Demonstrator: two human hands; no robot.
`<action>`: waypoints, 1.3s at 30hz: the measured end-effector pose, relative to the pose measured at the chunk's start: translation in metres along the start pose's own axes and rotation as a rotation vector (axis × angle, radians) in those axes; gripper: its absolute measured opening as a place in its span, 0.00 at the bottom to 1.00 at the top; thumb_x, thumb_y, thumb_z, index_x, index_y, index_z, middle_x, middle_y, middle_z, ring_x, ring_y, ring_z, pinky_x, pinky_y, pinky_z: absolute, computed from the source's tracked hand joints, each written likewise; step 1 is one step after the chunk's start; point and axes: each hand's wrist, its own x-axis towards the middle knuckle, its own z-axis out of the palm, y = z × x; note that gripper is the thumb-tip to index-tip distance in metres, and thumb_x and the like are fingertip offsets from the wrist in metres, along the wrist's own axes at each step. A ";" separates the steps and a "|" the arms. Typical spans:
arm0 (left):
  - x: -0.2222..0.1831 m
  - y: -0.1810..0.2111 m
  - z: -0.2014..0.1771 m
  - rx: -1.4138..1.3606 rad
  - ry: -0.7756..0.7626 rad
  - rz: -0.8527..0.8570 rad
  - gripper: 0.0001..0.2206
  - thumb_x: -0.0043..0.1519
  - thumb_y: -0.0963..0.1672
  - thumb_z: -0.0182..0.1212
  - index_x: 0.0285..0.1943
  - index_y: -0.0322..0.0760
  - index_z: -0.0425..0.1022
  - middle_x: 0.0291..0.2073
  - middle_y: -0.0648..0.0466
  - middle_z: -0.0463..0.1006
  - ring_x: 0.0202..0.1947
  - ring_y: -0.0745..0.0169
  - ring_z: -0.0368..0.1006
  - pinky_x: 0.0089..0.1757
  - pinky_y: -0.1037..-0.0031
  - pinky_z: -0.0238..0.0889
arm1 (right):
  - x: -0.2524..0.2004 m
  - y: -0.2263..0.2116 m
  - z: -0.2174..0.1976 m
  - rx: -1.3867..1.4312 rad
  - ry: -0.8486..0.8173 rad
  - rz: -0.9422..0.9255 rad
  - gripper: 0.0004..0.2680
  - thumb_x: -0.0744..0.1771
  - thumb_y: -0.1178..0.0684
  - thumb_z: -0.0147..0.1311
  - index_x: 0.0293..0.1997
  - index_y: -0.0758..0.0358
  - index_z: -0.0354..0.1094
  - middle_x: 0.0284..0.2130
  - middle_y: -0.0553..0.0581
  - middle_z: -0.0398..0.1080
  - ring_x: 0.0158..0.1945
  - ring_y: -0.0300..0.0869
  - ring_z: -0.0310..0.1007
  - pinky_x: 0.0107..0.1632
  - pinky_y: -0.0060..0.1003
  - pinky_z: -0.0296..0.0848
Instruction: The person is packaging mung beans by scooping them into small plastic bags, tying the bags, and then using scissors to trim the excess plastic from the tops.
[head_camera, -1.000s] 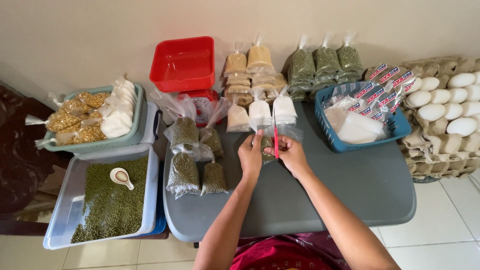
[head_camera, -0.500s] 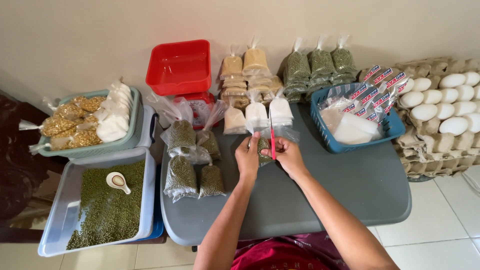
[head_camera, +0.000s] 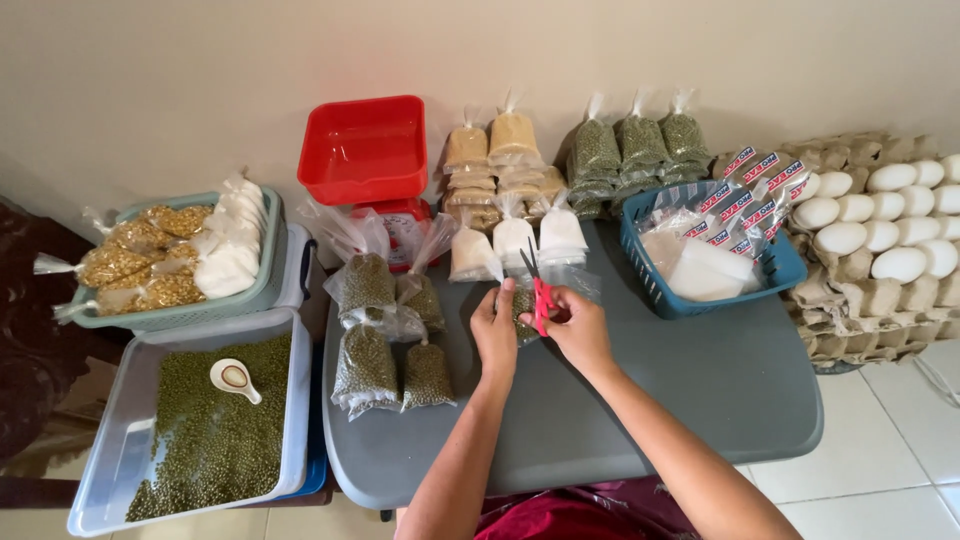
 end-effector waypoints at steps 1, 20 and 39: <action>0.003 -0.006 0.000 -0.002 -0.001 0.000 0.15 0.65 0.53 0.65 0.35 0.41 0.83 0.27 0.56 0.78 0.35 0.70 0.67 0.39 0.73 0.65 | 0.000 -0.003 -0.001 -0.002 0.001 -0.001 0.14 0.54 0.51 0.78 0.35 0.51 0.77 0.25 0.50 0.78 0.32 0.37 0.79 0.37 0.30 0.77; -0.037 0.084 -0.004 -0.059 -0.235 0.024 0.29 0.73 0.57 0.31 0.52 0.37 0.77 0.35 0.47 0.86 0.36 0.59 0.83 0.29 0.78 0.71 | 0.195 -0.073 -0.114 0.103 0.133 -0.055 0.15 0.61 0.42 0.76 0.41 0.56 0.75 0.28 0.47 0.72 0.29 0.32 0.72 0.26 0.22 0.73; -0.043 0.091 -0.003 0.049 -0.200 0.122 0.23 0.73 0.54 0.35 0.57 0.39 0.72 0.41 0.48 0.84 0.39 0.59 0.79 0.33 0.76 0.70 | 0.273 -0.045 -0.103 -0.067 0.186 -0.170 0.13 0.62 0.47 0.75 0.40 0.62 0.74 0.27 0.58 0.72 0.26 0.40 0.73 0.26 0.29 0.78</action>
